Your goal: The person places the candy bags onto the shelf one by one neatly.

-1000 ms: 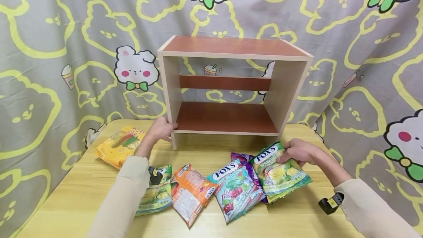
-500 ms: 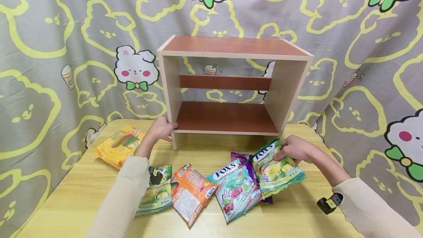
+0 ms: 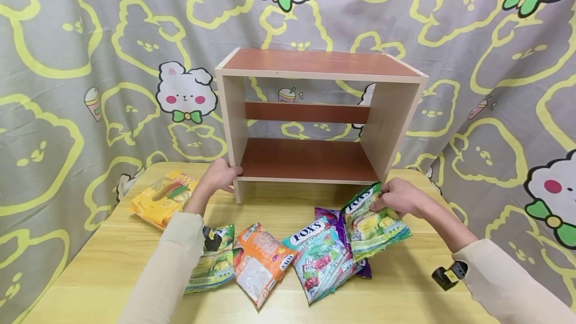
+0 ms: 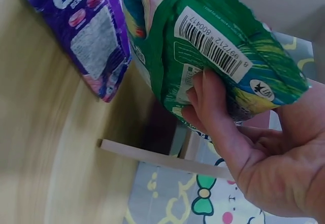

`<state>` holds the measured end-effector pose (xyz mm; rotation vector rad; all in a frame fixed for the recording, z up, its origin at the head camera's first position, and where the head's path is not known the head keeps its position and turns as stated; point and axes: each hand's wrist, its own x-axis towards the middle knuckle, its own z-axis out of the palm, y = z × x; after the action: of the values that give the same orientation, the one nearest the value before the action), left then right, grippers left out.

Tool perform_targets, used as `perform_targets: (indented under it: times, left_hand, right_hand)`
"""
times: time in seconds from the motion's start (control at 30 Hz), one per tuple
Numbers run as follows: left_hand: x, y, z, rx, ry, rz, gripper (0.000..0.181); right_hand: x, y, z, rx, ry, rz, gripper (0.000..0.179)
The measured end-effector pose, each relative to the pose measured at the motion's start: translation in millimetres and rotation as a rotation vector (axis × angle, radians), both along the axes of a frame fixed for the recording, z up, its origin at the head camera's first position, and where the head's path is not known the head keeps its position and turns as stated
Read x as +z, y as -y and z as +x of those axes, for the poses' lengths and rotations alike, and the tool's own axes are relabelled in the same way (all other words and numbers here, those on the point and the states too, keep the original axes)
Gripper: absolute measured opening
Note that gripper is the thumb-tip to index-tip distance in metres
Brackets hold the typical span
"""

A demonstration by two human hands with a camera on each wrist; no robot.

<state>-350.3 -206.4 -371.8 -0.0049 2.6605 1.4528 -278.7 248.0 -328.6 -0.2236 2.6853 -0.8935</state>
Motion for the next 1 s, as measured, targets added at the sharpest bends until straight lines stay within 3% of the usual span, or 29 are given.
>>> perform_targets:
  times: [0.3, 0.63, 0.83, 1.0]
  left_hand:
    - [-1.3, -3.2, -1.7, 0.003, 0.002, -0.010, 0.044]
    - [-3.2, -0.5, -1.5, -0.002, 0.008, 0.003, 0.047]
    - [-3.1, 0.2, -2.0, -0.012, -0.001, 0.002, 0.048]
    - [-3.5, 1.0, -3.9, -0.014, -0.009, -0.001, 0.048]
  right_hand:
    - [12.7, 12.0, -0.2, -0.006, -0.079, 0.046, 0.034]
    - [31.2, 30.6, 1.7, -0.005, -0.151, 0.046, 0.028]
    - [48.9, 39.9, 3.4, -0.012, -0.180, 0.049, 0.039]
    - [73.7, 46.9, 5.2, -0.003, -0.170, 0.055, 0.038]
